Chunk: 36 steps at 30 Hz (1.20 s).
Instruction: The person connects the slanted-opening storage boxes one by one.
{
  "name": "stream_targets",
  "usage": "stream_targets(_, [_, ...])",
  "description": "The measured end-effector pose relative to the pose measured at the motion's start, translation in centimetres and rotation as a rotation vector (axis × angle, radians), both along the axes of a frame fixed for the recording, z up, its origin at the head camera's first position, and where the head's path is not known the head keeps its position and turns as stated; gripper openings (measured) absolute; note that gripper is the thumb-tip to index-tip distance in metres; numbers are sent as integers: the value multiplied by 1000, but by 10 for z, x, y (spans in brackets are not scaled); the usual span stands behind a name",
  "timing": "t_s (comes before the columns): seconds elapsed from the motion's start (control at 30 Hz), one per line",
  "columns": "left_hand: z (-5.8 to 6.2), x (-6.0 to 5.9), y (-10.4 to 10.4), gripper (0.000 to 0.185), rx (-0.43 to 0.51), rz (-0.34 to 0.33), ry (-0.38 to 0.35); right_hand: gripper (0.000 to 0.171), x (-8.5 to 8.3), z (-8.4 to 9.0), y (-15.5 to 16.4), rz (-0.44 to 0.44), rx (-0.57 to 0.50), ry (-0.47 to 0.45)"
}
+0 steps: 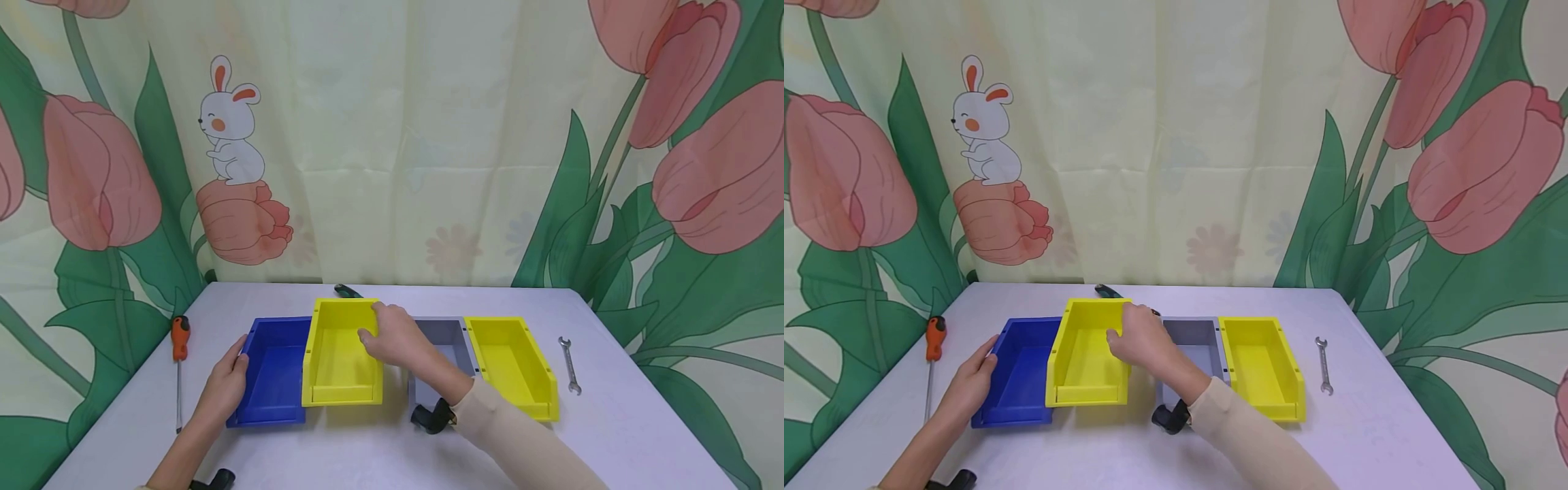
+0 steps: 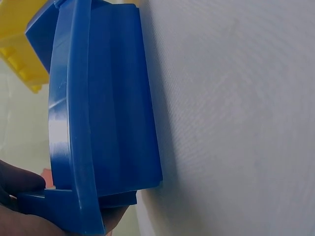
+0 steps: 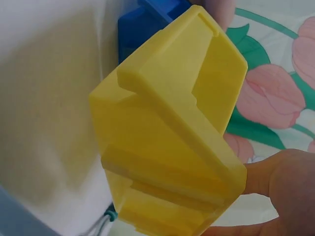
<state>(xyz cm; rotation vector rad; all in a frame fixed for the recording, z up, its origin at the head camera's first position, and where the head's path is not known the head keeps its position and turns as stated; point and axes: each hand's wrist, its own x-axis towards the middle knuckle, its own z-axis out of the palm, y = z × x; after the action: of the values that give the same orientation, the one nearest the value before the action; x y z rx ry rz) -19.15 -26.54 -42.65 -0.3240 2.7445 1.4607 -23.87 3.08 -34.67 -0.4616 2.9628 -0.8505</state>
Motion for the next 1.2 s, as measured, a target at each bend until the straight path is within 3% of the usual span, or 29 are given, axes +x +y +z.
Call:
stream_targets(0.13, [-1, -1, -1, 59, -4, -8, -1, 57, 2, -1, -6, -20, 136, 135])
stream_targets(0.27, [-2, -2, -1, 59, -6, -10, -2, 55, 4, 0, -13, 41, 125, 214])
stream_targets(0.47, [-2, -2, -1, 59, -13, -10, 0, 58, 8, 3, -31, 257, 63, 140])
stream_targets(0.63, [-2, -3, 0, 59, -11, -11, 0, 61, 9, 2, -46, 351, 87, 89])
stream_targets(1.2, [-2, -3, -1, 59, -17, -14, 6, 66, 7, -6, -56, 379, 151, 61])
